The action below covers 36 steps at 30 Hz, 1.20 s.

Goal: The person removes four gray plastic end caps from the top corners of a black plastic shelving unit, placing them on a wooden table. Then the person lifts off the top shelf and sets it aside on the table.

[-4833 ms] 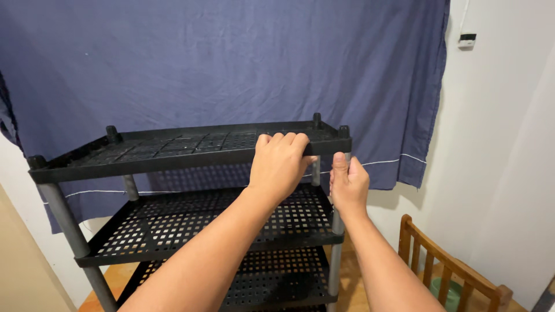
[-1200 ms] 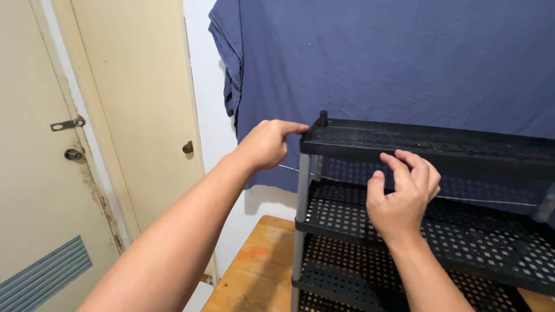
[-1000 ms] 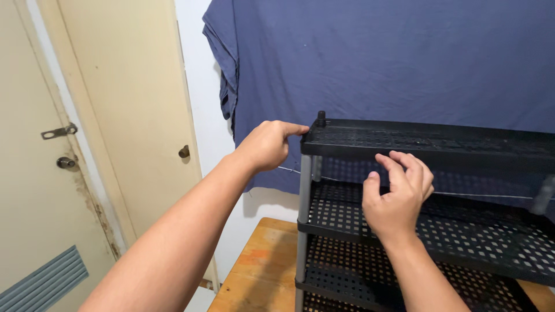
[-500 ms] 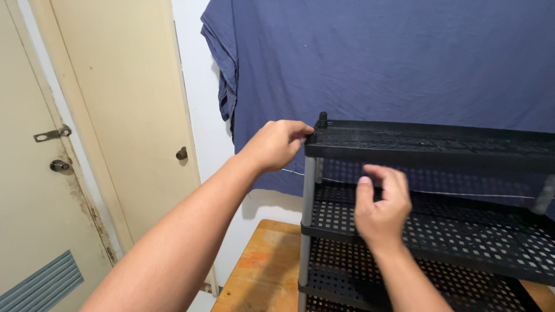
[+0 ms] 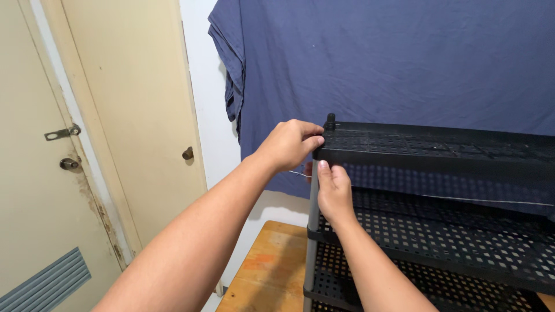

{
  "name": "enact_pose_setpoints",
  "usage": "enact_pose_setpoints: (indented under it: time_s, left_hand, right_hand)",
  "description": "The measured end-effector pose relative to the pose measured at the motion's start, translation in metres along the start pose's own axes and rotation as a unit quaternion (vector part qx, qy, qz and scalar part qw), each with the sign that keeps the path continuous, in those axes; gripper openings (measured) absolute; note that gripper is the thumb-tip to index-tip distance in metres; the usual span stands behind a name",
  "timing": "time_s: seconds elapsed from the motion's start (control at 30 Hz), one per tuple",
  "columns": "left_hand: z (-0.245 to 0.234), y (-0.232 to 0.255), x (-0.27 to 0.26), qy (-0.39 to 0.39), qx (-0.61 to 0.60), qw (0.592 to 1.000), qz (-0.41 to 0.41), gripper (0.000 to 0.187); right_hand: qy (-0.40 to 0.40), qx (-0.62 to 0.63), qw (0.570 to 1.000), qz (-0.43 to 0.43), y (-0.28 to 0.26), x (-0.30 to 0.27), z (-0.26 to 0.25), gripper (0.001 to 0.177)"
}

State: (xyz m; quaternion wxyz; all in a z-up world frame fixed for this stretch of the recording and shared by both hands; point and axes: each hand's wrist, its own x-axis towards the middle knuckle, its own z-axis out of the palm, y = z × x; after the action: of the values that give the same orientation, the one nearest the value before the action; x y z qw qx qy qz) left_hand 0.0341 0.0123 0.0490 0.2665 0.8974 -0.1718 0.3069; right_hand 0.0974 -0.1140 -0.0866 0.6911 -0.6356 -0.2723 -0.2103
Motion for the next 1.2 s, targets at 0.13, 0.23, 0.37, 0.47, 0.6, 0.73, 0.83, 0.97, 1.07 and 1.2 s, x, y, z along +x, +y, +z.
enact_pose_setpoints:
  time_s: [0.13,0.23,0.37,0.47,0.6,0.73,0.83,0.97,1.07,1.2]
  left_hand:
    - [0.002,-0.002,0.0,0.003,-0.006,1.0,0.002,0.036]
    - [0.004,-0.004,0.001,0.014,0.012,1.0,0.019,0.037]
    - [0.009,-0.004,0.002,0.002,0.005,1.0,-0.005,0.036]
    - [0.011,-0.006,0.002,0.009,-0.02,1.0,0.011,0.035]
    - [0.012,-0.007,0.002,0.012,-0.027,0.999,0.016,0.034]
    - [0.012,-0.006,0.002,0.016,-0.009,1.0,0.023,0.032]
    - [0.012,-0.004,0.001,0.027,0.004,0.999,0.033,0.03]
    - [0.012,-0.004,0.001,0.027,0.004,0.999,0.031,0.029]
    - [0.013,-0.001,0.0,0.036,0.006,0.999,0.027,0.028]
    - [0.014,0.001,-0.002,0.032,0.011,0.999,0.014,0.027]
  right_hand:
    - [-0.016,0.053,0.998,-0.016,0.006,0.002,0.008,0.047]
    - [-0.01,0.044,0.999,-0.027,0.011,0.002,0.013,0.048]
    - [-0.015,0.06,0.998,-0.021,0.012,0.003,0.014,0.046]
    - [-0.035,0.06,0.997,-0.041,0.011,0.004,0.01,0.05]
    - [-0.035,0.026,0.998,-0.034,0.01,0.006,0.011,0.053]
    - [0.003,-0.004,0.999,-0.033,0.011,0.007,0.02,0.055]
    - [0.035,-0.035,0.998,-0.043,0.01,0.006,0.023,0.056]
    - [0.072,-0.066,0.994,-0.057,0.007,0.007,0.028,0.058]
    - [0.077,-0.039,0.995,-0.058,0.004,0.007,0.03,0.054]
    - [0.001,0.031,0.999,-0.026,0.002,0.006,0.018,0.056]
